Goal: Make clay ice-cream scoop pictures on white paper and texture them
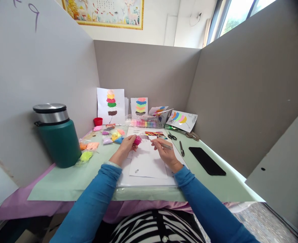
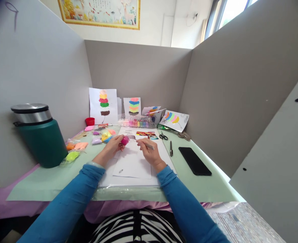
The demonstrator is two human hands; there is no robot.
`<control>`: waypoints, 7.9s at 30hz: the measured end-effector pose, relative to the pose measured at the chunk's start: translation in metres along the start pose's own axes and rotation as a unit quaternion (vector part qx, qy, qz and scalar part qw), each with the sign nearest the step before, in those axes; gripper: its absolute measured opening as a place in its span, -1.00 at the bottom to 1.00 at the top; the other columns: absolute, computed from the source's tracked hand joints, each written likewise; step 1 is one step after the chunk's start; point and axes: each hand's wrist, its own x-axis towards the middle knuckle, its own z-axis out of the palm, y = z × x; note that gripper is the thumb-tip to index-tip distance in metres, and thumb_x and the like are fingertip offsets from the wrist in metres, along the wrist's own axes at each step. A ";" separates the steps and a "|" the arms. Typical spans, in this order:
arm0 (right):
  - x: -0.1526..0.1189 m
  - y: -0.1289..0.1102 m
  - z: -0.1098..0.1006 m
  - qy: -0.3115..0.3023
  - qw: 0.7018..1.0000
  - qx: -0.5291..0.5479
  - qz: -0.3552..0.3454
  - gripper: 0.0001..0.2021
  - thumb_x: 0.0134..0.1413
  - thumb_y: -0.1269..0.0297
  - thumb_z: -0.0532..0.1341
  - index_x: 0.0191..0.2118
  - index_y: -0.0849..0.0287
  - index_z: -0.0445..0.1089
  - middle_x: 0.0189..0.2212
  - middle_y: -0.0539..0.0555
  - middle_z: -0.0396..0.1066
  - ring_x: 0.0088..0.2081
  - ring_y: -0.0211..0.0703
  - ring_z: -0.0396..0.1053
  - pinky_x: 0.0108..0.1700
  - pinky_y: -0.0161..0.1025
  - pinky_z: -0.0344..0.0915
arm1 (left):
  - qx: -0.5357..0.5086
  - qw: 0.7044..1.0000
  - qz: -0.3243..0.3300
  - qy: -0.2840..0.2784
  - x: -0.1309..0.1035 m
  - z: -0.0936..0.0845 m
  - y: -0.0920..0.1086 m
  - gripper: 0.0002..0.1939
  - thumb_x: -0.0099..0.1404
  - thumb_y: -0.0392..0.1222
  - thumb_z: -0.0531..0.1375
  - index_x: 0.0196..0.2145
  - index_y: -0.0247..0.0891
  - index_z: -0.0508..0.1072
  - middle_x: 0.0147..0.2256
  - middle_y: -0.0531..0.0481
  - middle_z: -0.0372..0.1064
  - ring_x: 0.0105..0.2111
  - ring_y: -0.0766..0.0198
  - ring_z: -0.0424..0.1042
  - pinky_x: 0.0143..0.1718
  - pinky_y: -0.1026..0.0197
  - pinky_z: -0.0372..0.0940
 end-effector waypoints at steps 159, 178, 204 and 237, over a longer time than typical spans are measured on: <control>-0.002 0.008 0.000 0.004 0.998 -0.003 0.062 -0.69 0.22 0.11 0.08 -0.35 0.17 0.48 -0.52 0.00 0.37 -0.56 -0.32 0.26 -0.48 -0.33 0.21 | 0.064 0.995 0.080 -0.019 0.006 -0.002 -0.006 -0.61 0.12 -0.03 0.19 -0.20 -0.38 0.53 -0.51 0.04 0.30 -0.59 0.41 0.17 -0.55 0.31 0.08; 0.012 0.014 0.007 0.127 0.840 0.386 0.359 -0.81 0.06 0.30 0.19 -0.49 0.26 0.43 -0.67 0.06 0.40 -0.68 -0.37 0.24 -0.67 -0.44 0.11 | -0.086 0.990 0.068 -0.089 0.001 0.002 -0.002 -0.51 0.11 0.02 0.32 -0.10 -0.40 0.52 -0.45 0.01 0.35 -0.56 0.42 0.27 -0.51 0.29 0.22; 0.007 0.018 0.014 0.179 0.759 0.489 0.390 -0.92 0.04 0.39 0.18 -0.44 0.22 0.37 -0.66 -0.06 0.27 -0.68 -0.43 0.16 -0.71 -0.49 0.04 | -0.121 0.985 0.101 -0.067 -0.004 0.009 0.007 -0.61 0.02 0.05 0.36 -0.42 -0.41 0.54 -0.41 -0.07 0.37 -0.38 0.28 0.35 -0.39 0.14 0.44; 0.002 0.002 0.017 0.127 0.972 0.145 0.138 -0.67 0.08 -0.02 0.18 -0.36 0.16 0.49 -0.56 -0.02 0.37 -0.61 -0.36 0.20 -0.60 -0.37 0.10 | -0.037 0.999 0.021 -0.005 0.000 -0.001 0.001 -0.57 0.08 0.02 0.28 -0.14 -0.29 0.48 -0.48 0.06 0.29 -0.60 0.41 0.25 -0.60 0.30 0.24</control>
